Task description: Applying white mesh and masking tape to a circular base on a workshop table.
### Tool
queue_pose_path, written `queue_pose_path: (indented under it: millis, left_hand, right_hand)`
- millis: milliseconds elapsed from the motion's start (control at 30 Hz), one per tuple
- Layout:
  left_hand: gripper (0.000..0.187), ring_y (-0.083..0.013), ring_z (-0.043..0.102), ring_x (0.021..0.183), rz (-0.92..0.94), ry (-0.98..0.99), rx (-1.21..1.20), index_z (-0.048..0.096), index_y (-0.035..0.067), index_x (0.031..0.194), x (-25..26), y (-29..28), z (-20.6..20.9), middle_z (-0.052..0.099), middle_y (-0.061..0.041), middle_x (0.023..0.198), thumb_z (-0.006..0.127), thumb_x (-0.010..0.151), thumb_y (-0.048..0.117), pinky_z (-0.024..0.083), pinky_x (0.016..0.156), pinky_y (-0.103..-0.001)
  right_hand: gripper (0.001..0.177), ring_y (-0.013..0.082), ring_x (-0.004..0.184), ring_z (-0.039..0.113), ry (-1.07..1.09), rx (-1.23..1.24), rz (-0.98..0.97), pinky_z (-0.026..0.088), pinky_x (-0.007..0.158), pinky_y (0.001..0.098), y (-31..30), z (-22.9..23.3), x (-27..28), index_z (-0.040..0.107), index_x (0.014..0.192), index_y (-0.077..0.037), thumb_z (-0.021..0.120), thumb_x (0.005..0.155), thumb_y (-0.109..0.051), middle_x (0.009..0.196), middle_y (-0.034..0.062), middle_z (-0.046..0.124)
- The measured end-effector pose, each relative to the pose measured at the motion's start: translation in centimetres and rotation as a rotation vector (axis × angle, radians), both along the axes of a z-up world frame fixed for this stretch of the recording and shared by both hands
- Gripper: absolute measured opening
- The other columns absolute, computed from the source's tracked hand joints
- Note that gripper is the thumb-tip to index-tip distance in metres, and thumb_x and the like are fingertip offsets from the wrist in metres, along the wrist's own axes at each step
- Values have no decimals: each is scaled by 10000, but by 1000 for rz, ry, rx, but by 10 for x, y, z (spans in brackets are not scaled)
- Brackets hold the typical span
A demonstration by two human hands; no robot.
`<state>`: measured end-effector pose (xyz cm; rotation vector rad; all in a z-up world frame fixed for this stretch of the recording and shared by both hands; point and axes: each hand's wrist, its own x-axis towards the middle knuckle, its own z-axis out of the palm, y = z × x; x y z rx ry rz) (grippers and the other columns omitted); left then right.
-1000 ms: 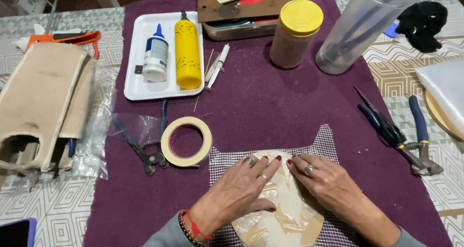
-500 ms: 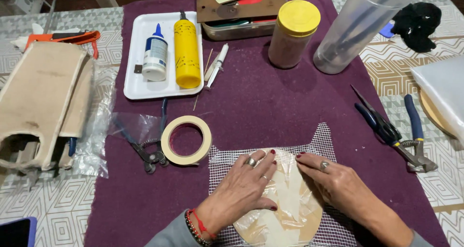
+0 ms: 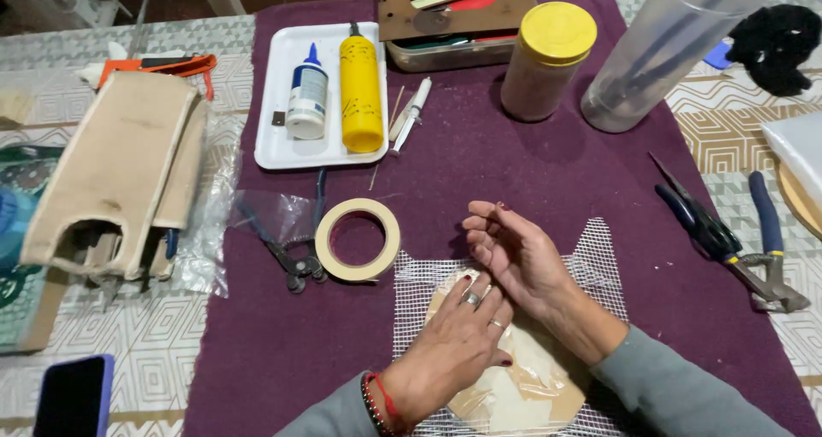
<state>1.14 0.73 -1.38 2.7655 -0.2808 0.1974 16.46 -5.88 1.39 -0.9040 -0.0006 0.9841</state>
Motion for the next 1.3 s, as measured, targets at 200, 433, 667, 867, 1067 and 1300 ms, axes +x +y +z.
queue_pose_path:
  millis: [200,433,667,867,1067,1300]
  left_hand:
    - [627,-360,514,1166,-11,9,-56,557,-103,1212,5,5,29,558,-230,1200,761,797,320,357,1088,-521]
    - [335,-399,667,1109,73,89,-80,602,-51,1247,-11,76,60,642,-237,1194,641,918,1,555,914,-475]
    - [326,-329,579,1186,448,146,413,684,83,1044,-60,142,46,622,-98,1101,772,730,76,366,1067,-522]
    - [264,-291,592,1200,358,-30,210,646,91,1102,-39,134,62,716,-118,1034,691,880,227,166,1175,-651]
    - [271,-260,644,624,261,-330,82,660,-28,1041,11,70,67,677,-128,784,695,912,208,490,879,-419]
    - [198,-174,536,500,336,-219,-48,705,-59,927,8,59,61,669,-103,723,717,899,136,504,702,-362]
  right_hand:
    - [542,197,852,701,65,370,43,588,771,283,-5,-44,18,611,1276,44,469,1089,-444,1033,172,705]
    - [669,190,851,716,-233,232,89,589,742,257,0,-51,7,554,1325,11,379,1062,-579,1019,162,701]
    - [478,232,861,722,-301,218,132,591,762,311,7,-54,2,518,1352,30,394,1081,-344,1034,206,688]
    - [454,278,949,713,-234,232,56,578,847,367,7,-43,-2,532,1350,42,470,1042,-285,1114,226,684]
    - [664,289,1284,549,-154,157,82,413,1130,445,4,-4,-6,435,1519,-35,562,889,-202,1447,167,537]
    - [738,326,1201,621,-144,13,178,505,1068,395,0,10,-10,576,1415,26,429,709,181,1358,256,646]
